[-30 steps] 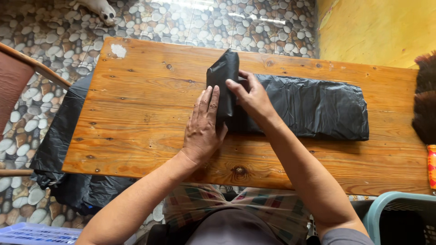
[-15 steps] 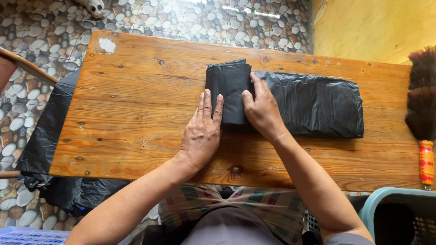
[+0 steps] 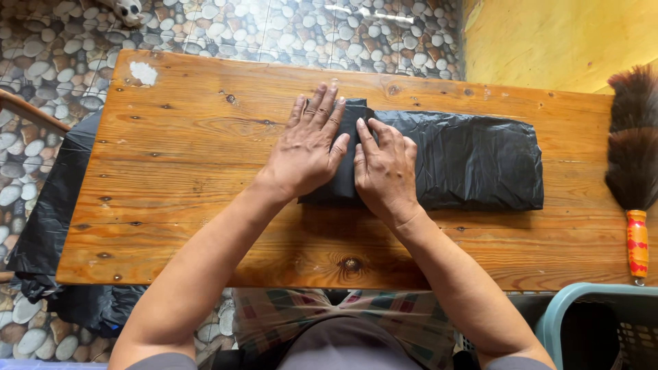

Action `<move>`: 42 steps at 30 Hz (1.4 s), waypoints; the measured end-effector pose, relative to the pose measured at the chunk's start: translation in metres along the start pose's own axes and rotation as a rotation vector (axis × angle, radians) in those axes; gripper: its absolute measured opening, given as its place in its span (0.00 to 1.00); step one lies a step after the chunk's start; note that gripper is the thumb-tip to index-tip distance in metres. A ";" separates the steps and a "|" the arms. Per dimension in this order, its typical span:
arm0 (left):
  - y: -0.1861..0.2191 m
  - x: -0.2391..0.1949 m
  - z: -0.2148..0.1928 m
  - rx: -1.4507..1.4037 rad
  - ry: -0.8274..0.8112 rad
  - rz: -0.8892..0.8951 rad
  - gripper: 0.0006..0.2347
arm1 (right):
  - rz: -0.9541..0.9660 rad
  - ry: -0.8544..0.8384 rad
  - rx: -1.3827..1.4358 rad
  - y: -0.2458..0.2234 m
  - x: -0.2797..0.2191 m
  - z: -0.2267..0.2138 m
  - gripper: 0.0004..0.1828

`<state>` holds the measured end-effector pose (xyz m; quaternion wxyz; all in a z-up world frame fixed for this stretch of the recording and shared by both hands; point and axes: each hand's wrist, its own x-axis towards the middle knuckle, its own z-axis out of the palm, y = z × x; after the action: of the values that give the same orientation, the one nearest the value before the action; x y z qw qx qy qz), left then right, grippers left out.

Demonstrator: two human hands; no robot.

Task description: The person zips a small black pouch, places it in a basket, and then wraps a larger item in black plastic on a wooden table. They use a brush to smooth the plastic, fold the edges, and roll the package tightly before placing it in a basket.

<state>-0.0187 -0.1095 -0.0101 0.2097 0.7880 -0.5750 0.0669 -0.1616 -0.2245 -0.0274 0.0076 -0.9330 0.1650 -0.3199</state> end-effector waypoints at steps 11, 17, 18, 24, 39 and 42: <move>-0.007 0.004 0.036 0.014 -0.075 -0.027 0.28 | -0.055 -0.026 -0.047 0.001 0.000 0.006 0.22; -0.002 0.007 0.035 0.055 -0.102 -0.038 0.29 | -0.056 -0.030 -0.066 0.002 -0.002 0.011 0.23; -0.001 0.006 0.036 0.058 -0.100 -0.032 0.29 | -0.057 -0.040 -0.065 0.002 -0.005 0.010 0.23; -0.002 0.005 0.039 0.063 -0.067 -0.016 0.29 | -0.057 -0.039 -0.061 0.004 -0.007 0.012 0.23; 0.006 0.005 0.015 0.107 -0.018 0.021 0.29 | 0.099 -0.163 0.204 0.013 -0.003 -0.002 0.26; 0.013 0.012 0.007 0.039 0.016 0.198 0.27 | 0.168 -0.260 0.390 0.024 0.001 -0.007 0.28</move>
<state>-0.0282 -0.1258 -0.0086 0.1916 0.7307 -0.6468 0.1048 -0.1725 -0.2470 -0.0237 0.2354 -0.9301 0.1746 -0.2213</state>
